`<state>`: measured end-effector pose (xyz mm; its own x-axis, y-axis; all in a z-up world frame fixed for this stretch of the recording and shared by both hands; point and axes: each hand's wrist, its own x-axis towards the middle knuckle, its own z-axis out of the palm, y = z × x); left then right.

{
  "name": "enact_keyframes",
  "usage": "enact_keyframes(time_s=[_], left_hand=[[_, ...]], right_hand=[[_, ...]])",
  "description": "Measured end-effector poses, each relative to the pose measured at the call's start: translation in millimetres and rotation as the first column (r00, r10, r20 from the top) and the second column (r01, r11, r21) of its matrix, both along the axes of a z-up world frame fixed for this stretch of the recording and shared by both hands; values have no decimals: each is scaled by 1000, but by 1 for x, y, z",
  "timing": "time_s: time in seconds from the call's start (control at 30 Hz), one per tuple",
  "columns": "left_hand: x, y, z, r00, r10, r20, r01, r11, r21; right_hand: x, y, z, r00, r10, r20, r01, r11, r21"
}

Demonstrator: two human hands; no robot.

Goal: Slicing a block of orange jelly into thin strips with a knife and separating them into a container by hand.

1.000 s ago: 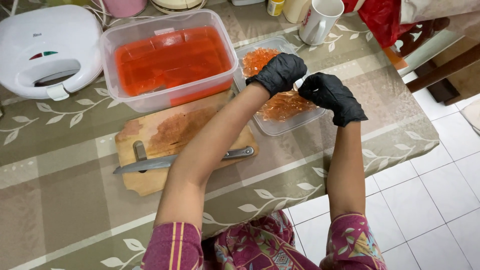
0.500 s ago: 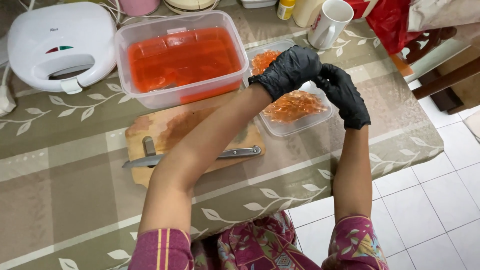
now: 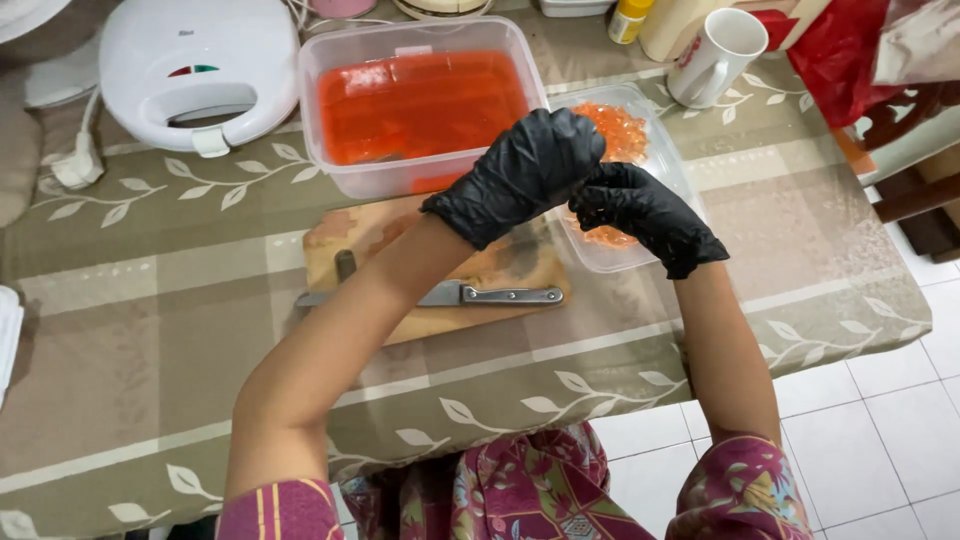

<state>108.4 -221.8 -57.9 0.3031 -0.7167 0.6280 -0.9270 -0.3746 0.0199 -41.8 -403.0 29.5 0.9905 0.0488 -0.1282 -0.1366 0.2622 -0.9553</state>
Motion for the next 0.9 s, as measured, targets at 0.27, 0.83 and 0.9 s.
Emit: enact_keyframes(time_s=[0.27, 0.83, 0.9], left_hand=[[-49, 140, 4, 987, 145, -67, -144, 989, 24], [-86, 202, -41, 933, 299, -198, -315, 947, -55], [-84, 196, -54, 928, 333, -169, -347, 936, -63]], right_hand=[[18, 85, 35, 975, 177, -138, -218, 889, -403], [79, 156, -19, 934, 170, -315, -357, 353, -865], [80, 155, -22, 936, 175, -306, -349, 335, -875]])
